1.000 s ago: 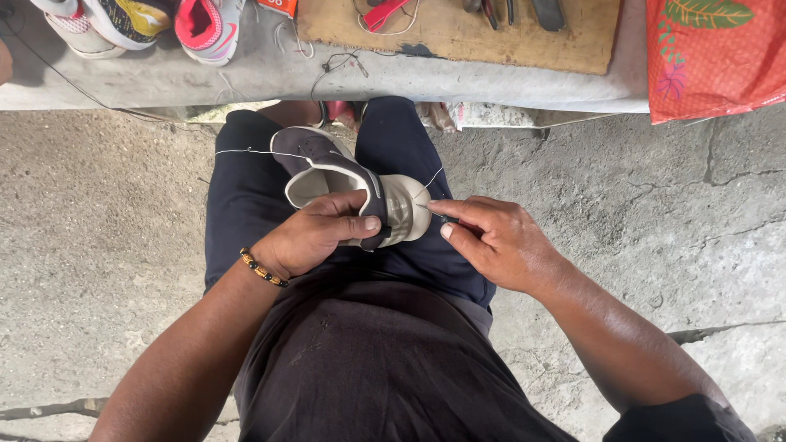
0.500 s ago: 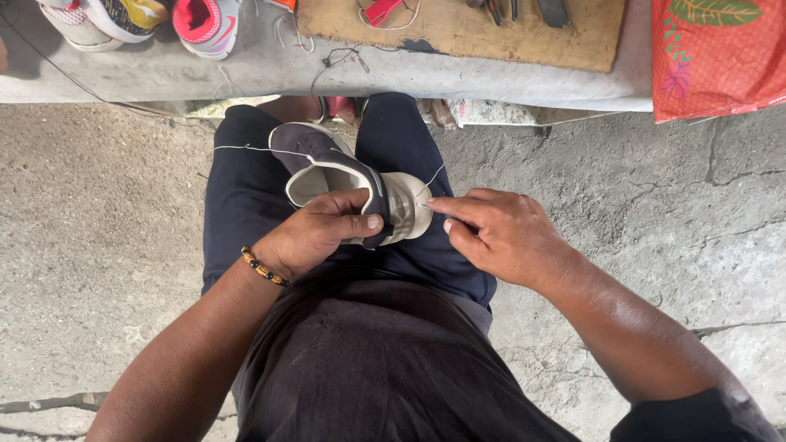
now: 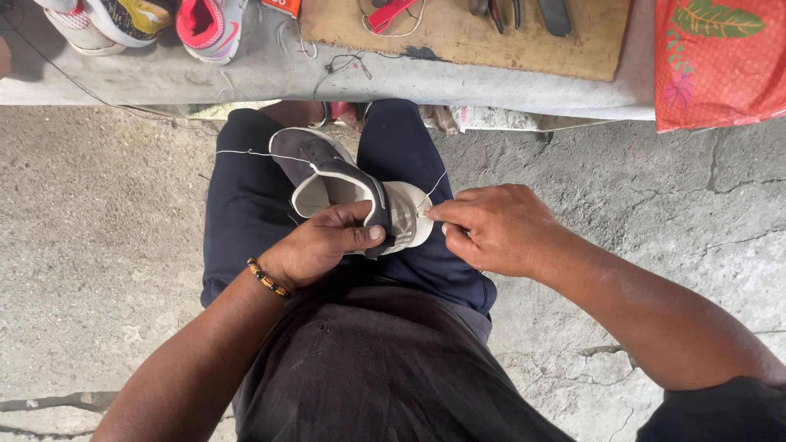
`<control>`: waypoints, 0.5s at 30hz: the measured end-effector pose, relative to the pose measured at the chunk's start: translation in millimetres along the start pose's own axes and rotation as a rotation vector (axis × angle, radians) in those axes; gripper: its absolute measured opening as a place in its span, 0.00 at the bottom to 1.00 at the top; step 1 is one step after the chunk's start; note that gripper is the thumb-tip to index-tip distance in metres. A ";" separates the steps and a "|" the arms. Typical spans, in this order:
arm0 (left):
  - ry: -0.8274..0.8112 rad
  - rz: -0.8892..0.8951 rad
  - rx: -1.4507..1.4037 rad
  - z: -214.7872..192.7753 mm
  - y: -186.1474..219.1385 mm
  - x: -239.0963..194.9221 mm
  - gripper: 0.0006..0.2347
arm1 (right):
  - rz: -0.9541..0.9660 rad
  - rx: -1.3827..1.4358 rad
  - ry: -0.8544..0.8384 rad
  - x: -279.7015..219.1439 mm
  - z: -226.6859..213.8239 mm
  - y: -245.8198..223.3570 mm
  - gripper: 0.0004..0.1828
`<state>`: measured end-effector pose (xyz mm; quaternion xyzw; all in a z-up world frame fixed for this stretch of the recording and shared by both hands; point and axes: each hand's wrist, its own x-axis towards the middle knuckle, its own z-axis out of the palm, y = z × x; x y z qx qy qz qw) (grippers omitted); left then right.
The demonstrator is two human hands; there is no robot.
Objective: The person holds a dark-colored sneaker on their lap and uses a needle and white thread to stitch along the side of the shoe. They repeatedly push the needle through the material and pull the thread tight, working on the same area throughout the clip.
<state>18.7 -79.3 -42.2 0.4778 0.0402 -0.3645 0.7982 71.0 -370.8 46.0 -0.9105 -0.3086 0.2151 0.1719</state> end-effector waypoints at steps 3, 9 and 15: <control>0.006 -0.004 0.009 2.2 1.9 -2.8 0.06 | -0.044 -0.045 -0.017 3.5 0.5 1.5 0.14; -0.009 -0.024 0.039 -11.8 -18.2 4.4 0.06 | -0.112 -0.029 -0.038 8.0 4.9 8.3 0.12; 0.002 -0.033 0.054 -2.7 -4.6 1.0 0.05 | -0.109 -0.005 -0.054 8.6 13.4 15.6 0.12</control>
